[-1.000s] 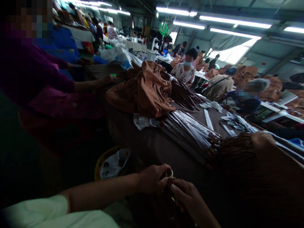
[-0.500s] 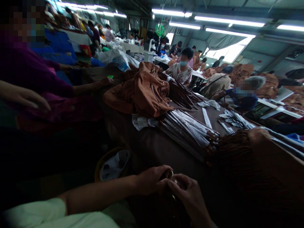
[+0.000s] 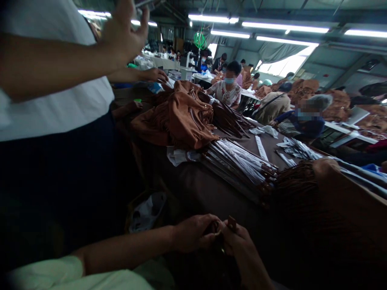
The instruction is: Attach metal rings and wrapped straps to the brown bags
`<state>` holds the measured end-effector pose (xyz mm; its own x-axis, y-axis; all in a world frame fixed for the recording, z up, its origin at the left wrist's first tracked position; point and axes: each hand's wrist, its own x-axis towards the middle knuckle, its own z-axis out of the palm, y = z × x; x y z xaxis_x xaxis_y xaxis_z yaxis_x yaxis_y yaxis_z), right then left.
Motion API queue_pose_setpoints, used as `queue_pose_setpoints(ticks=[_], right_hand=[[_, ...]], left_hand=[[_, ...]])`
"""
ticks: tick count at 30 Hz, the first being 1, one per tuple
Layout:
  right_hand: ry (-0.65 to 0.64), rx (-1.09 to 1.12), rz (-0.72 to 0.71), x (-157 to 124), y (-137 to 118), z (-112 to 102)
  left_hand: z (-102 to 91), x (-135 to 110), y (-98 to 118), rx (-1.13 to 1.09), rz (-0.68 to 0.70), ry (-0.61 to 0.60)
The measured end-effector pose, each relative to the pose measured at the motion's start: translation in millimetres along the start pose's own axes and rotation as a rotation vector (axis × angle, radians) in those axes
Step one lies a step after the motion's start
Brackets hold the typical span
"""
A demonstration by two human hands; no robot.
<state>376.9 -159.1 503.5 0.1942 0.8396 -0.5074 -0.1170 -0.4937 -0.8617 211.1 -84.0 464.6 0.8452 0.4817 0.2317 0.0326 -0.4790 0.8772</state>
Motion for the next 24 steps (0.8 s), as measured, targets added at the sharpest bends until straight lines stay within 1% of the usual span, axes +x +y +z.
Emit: queue_pose_setpoints(ticks=[4, 8, 12, 15, 18, 21, 24], right_hand=[[0.012, -0.024, -0.004, 1, 0, 1], [-0.008, -0.098, -0.02, 1, 2, 2], [-0.01, -0.122, -0.033, -2, 0, 3], [0.059, -0.095, -0.117, -8, -2, 1], [0.075, -0.08, -0.192, -12, 0, -2], [0.006, -0.173, -0.205, -12, 4, -6], [-0.086, -0.409, -0.197, -10, 7, -8]], left_hand=[[3.0, -1, 4, 0.015, 0.005, 0.049], [13.0, 0, 3, 0.077, -0.082, 0.101], [19.8, 4, 1, 0.115, -0.172, 0.139], [18.4, 8, 2, 0.101, -0.226, 0.154], [15.4, 9, 4, 0.094, -0.262, 0.146], [13.6, 9, 5, 0.101, -0.276, 0.149], [12.9, 9, 5, 0.099, -0.284, 0.149]])
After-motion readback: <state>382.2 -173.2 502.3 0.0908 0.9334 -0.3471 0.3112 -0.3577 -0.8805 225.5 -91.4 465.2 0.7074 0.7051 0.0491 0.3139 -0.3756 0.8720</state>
